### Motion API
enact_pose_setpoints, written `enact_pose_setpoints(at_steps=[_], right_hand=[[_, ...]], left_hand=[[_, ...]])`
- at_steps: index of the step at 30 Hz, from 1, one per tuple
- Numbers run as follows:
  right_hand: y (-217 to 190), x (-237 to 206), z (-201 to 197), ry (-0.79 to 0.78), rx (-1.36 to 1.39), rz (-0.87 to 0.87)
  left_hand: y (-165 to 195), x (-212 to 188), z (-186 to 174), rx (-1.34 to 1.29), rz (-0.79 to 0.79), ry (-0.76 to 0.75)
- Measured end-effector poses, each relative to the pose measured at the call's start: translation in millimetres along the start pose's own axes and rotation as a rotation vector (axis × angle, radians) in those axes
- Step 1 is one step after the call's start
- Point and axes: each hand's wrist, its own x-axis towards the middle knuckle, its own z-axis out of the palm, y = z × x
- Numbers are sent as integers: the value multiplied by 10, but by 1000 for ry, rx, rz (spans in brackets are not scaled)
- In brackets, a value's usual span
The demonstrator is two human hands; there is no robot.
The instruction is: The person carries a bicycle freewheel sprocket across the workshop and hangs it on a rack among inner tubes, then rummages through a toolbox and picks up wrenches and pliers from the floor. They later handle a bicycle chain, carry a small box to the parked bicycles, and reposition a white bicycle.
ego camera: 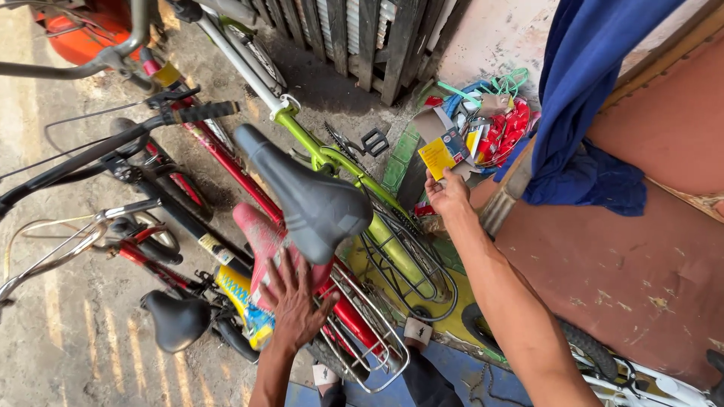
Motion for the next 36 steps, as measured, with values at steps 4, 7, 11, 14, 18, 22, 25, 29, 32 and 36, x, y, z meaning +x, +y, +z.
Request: enact_pose_setpoints(at_steps=[4, 7, 11, 14, 18, 22, 25, 29, 32, 36], right_hand=[[-157, 419, 108, 70, 20, -32], [-292, 739, 160, 73, 46, -43], [-473, 1126, 159, 126, 114, -53], [-593, 1393, 145, 99, 116, -76], [-733, 1728, 159, 103, 225, -117], [-875, 2042, 205, 59, 347, -159], [-1015, 2270, 236, 34, 429, -183], [-1124, 2543, 252, 91, 532, -231], [-1140, 2726, 305, 100, 546, -289], [-1137, 2939, 389, -6, 488, -269]], left_hand=[[-14, 57, 25, 16, 15, 2], [-1, 92, 23, 3, 46, 31], [14, 128, 40, 4, 33, 16], [0, 160, 112, 37, 41, 33], [-107, 195, 259, 66, 58, 54], [-274, 196, 433, 133, 118, 138], [-362, 169, 600, 197, 103, 235], [-565, 185, 726, 251, 146, 236], [-706, 232, 820, 320, 165, 265], [-853, 264, 896, 366, 231, 317]])
